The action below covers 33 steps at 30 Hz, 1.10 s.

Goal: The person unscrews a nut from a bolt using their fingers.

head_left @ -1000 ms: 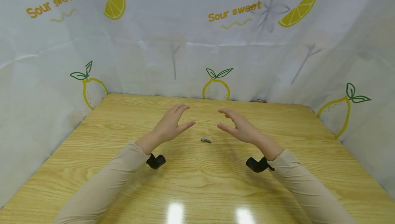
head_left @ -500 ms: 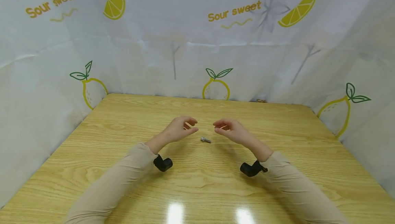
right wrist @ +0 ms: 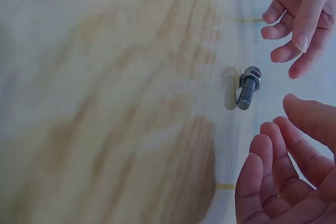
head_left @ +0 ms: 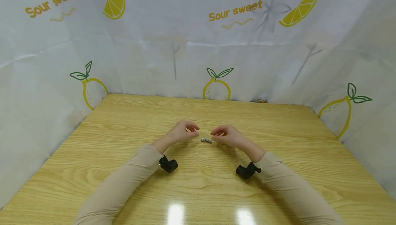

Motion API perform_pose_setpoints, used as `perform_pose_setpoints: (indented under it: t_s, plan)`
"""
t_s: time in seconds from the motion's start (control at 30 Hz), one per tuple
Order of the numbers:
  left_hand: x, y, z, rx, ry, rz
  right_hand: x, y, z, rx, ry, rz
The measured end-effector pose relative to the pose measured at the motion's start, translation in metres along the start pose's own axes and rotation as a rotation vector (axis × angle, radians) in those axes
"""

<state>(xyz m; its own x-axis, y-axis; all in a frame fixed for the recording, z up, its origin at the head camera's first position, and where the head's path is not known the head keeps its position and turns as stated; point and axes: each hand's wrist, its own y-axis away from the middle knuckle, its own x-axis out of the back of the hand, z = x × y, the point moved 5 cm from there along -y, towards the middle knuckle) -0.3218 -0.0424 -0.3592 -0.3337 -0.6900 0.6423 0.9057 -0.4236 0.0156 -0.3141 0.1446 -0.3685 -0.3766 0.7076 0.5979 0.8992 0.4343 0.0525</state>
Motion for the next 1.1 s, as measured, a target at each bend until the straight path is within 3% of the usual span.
perform_pose_setpoints:
  t_s: [0.37,0.63,1.1]
  plan:
    - [-0.020,-0.006,0.000,0.035,-0.071,-0.045,-0.008,-0.006,0.000,-0.029,0.051,-0.035]
    - [-0.024,-0.007,0.006,0.011,-0.104,-0.064,-0.010,-0.007,0.000,-0.068,0.090,-0.042]
    - [-0.027,-0.007,0.012,0.019,-0.194,-0.035,-0.016,-0.010,-0.004,-0.092,0.139,-0.063]
